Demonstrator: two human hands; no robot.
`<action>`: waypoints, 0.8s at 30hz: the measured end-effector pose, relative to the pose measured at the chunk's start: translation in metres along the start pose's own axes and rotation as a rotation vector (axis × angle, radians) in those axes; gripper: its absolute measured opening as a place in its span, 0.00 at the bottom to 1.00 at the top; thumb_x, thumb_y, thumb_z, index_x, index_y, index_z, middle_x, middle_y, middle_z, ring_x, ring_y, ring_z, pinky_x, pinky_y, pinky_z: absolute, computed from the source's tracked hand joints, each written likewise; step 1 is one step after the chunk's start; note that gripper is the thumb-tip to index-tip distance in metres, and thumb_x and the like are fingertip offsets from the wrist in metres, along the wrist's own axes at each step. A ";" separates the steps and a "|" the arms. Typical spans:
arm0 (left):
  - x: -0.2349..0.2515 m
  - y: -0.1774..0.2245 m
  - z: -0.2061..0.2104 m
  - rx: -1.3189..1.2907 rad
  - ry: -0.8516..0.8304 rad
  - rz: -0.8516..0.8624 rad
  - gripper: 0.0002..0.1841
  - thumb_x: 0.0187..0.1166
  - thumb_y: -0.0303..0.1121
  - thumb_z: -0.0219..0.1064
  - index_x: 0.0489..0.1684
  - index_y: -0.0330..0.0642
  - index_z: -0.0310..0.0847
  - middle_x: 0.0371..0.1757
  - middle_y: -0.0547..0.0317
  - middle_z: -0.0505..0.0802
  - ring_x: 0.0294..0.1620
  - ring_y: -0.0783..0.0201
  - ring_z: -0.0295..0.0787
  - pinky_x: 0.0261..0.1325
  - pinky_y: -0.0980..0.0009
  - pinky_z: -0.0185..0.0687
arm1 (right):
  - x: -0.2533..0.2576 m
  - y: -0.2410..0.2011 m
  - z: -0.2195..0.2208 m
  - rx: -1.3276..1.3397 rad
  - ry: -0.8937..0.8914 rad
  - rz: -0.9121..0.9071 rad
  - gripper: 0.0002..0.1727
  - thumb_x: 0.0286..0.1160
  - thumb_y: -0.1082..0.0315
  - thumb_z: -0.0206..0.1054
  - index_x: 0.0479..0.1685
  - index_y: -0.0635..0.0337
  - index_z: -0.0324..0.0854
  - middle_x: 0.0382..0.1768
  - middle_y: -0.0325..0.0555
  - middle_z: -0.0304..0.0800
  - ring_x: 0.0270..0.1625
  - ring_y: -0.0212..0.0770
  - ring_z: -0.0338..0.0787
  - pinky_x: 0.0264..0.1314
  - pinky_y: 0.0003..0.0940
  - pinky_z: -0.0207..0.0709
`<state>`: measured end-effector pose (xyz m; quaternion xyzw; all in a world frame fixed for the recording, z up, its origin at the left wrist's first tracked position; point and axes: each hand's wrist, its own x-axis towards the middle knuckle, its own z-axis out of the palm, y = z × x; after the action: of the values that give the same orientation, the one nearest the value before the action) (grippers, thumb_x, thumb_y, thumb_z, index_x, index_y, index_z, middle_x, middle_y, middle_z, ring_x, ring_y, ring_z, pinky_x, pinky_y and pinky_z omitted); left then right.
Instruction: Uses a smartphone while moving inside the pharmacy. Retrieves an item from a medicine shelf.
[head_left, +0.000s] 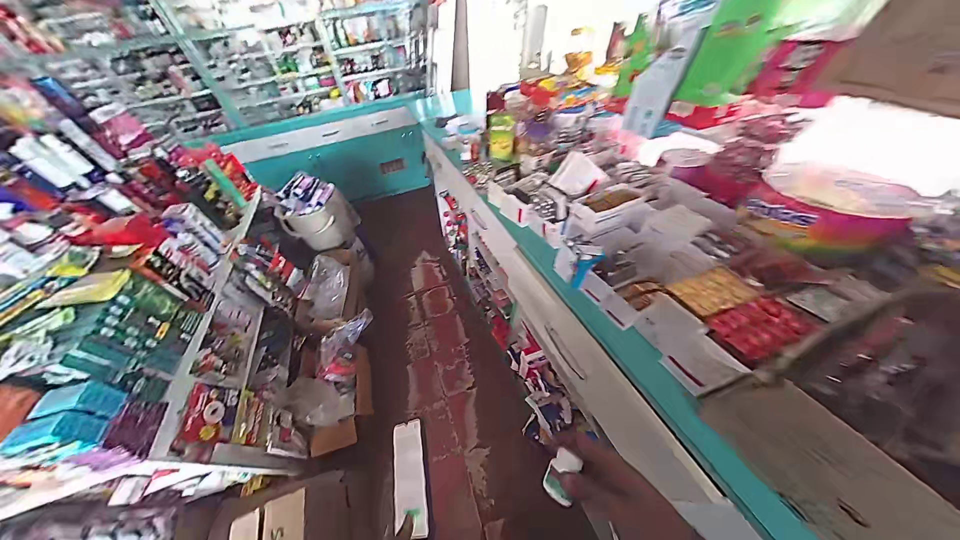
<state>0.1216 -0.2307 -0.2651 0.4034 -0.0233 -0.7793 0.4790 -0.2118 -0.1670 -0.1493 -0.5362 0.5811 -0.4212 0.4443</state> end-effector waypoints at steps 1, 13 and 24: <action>0.009 0.003 0.019 0.027 -0.044 0.022 0.16 0.85 0.25 0.48 0.68 0.49 0.65 0.50 0.61 0.93 0.51 0.65 0.93 0.57 0.62 0.90 | 0.021 0.001 -0.002 0.001 -0.015 -0.002 0.22 0.79 0.64 0.67 0.70 0.63 0.78 0.53 0.46 0.92 0.48 0.35 0.92 0.53 0.38 0.88; 0.210 0.129 0.251 0.073 -0.427 0.253 0.49 0.58 0.09 0.67 0.85 0.46 0.46 0.64 0.40 0.90 0.60 0.40 0.92 0.60 0.44 0.90 | 0.356 0.054 -0.049 0.093 -0.061 -0.013 0.20 0.80 0.61 0.65 0.67 0.59 0.79 0.51 0.38 0.91 0.45 0.29 0.90 0.46 0.27 0.87; 0.441 0.275 0.350 -0.178 -0.591 0.242 0.35 0.78 0.55 0.65 0.83 0.48 0.67 0.77 0.33 0.80 0.71 0.33 0.82 0.67 0.36 0.81 | 0.725 0.005 -0.019 0.221 -0.139 -0.037 0.17 0.83 0.67 0.63 0.66 0.61 0.77 0.47 0.38 0.91 0.42 0.30 0.91 0.43 0.27 0.88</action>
<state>-0.0017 -0.8392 -0.1807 0.1107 -0.1409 -0.7991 0.5739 -0.2535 -0.8894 -0.1965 -0.5222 0.4890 -0.4528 0.5321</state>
